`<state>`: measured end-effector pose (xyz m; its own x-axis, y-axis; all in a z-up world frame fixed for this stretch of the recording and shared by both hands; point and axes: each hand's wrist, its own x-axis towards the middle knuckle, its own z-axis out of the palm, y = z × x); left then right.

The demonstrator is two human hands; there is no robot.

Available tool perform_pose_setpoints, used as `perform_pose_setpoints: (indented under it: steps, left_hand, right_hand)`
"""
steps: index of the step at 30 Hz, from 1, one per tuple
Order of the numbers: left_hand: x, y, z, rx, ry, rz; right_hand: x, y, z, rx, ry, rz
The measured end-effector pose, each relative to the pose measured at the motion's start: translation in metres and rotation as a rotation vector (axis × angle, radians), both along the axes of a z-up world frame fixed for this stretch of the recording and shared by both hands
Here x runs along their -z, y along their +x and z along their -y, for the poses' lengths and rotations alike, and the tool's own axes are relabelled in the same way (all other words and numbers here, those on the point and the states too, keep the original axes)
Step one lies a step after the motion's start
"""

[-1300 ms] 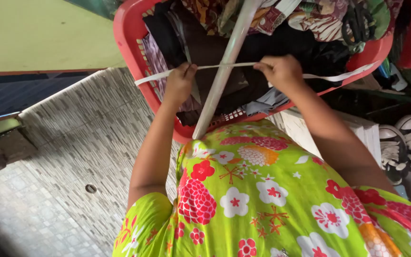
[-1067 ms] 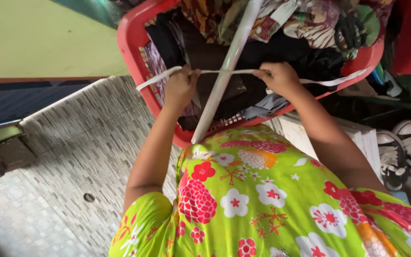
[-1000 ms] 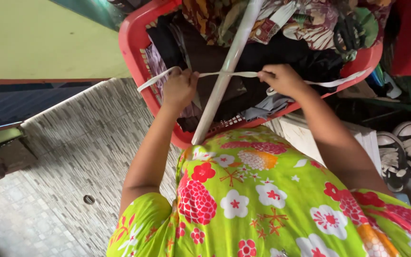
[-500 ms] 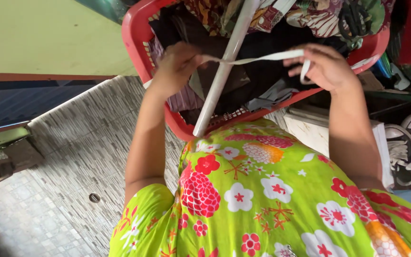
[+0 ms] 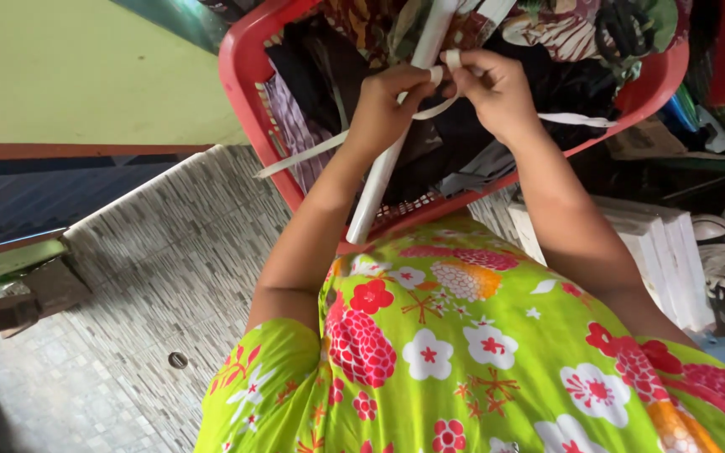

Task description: Wrapping a white tube with a ribbon and organizing fabrics and a board in a storage area.

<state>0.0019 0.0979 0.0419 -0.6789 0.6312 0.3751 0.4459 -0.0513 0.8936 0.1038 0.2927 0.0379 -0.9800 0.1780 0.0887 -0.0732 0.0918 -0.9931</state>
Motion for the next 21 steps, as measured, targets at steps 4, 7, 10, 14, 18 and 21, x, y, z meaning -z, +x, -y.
perform_pose_setpoints:
  steps: [4,7,10,14,18,21]
  left_hand:
    - [-0.031,0.000,-0.003,-0.042,-0.146,0.008]
    - [-0.032,-0.002,-0.002,0.057,-0.079,-0.051]
    - [-0.032,-0.001,0.001,0.097,-0.096,-0.083]
    - [-0.029,0.000,-0.003,0.068,-0.158,-0.074]
    - [-0.024,0.004,-0.010,0.002,-0.186,-0.131]
    - [-0.029,0.005,-0.012,-0.006,-0.220,-0.135]
  right_hand:
    - [0.012,-0.008,-0.004,0.028,0.028,-0.033]
    - [0.013,-0.013,-0.007,0.147,0.252,-0.002]
    - [0.004,-0.016,0.001,0.137,0.001,0.024]
    - [0.016,-0.017,0.006,0.136,-0.017,0.079]
    - [0.040,-0.012,0.003,0.139,-0.107,0.134]
    - [0.121,0.002,-0.030,0.038,-0.248,-0.038]
